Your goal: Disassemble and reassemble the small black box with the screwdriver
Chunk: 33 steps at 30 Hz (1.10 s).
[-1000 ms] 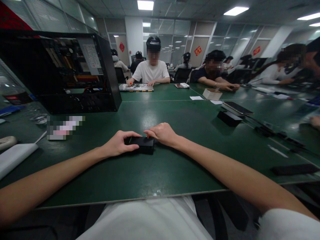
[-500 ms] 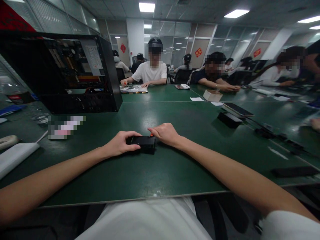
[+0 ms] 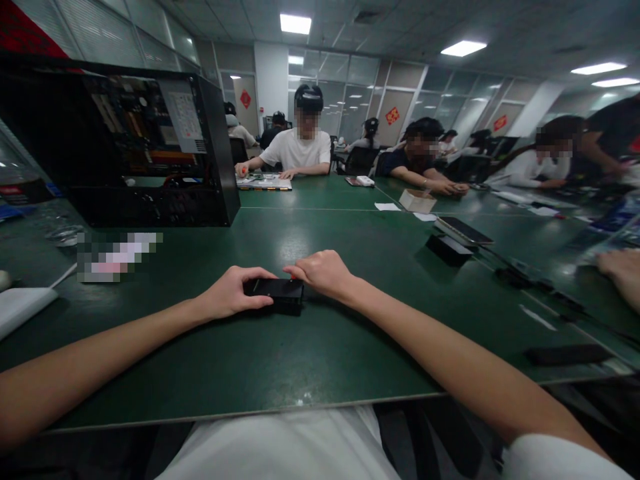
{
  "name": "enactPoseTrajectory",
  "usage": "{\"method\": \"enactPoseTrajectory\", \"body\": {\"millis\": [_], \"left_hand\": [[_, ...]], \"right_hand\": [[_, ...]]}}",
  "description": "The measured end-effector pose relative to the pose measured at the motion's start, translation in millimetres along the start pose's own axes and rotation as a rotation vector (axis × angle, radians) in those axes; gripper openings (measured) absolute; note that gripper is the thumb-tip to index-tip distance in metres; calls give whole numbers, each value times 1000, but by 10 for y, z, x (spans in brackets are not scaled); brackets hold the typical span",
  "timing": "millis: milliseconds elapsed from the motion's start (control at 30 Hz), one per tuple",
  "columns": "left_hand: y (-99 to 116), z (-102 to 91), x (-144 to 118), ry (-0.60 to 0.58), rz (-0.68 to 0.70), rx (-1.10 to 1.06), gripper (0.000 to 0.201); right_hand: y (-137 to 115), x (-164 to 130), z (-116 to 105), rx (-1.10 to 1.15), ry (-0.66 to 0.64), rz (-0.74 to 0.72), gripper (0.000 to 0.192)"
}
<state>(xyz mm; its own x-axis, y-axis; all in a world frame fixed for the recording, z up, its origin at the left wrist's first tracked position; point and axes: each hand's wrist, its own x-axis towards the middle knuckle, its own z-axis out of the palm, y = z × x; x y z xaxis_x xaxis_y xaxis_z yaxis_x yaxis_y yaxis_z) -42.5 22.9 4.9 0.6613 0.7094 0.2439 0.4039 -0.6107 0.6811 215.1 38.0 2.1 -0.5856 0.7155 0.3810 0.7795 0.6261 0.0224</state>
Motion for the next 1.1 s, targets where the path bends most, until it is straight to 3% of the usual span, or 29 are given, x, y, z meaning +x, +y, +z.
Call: {"method": "enactPoseTrajectory", "body": {"millis": [233, 433, 633, 1100], "left_hand": [[45, -20, -19, 17, 8, 21, 46], [5, -15, -39, 22, 11, 17, 42], [-23, -16, -46, 54, 7, 24, 43], [-5, -4, -42, 75, 35, 59, 45]], "right_hand": [[11, -38, -171, -141, -117, 145, 64], [-105, -36, -136, -156, -201, 190, 57], [-153, -18, -112, -163, -192, 241, 59], [-37, -31, -32, 309, -118, 150, 66]]}}
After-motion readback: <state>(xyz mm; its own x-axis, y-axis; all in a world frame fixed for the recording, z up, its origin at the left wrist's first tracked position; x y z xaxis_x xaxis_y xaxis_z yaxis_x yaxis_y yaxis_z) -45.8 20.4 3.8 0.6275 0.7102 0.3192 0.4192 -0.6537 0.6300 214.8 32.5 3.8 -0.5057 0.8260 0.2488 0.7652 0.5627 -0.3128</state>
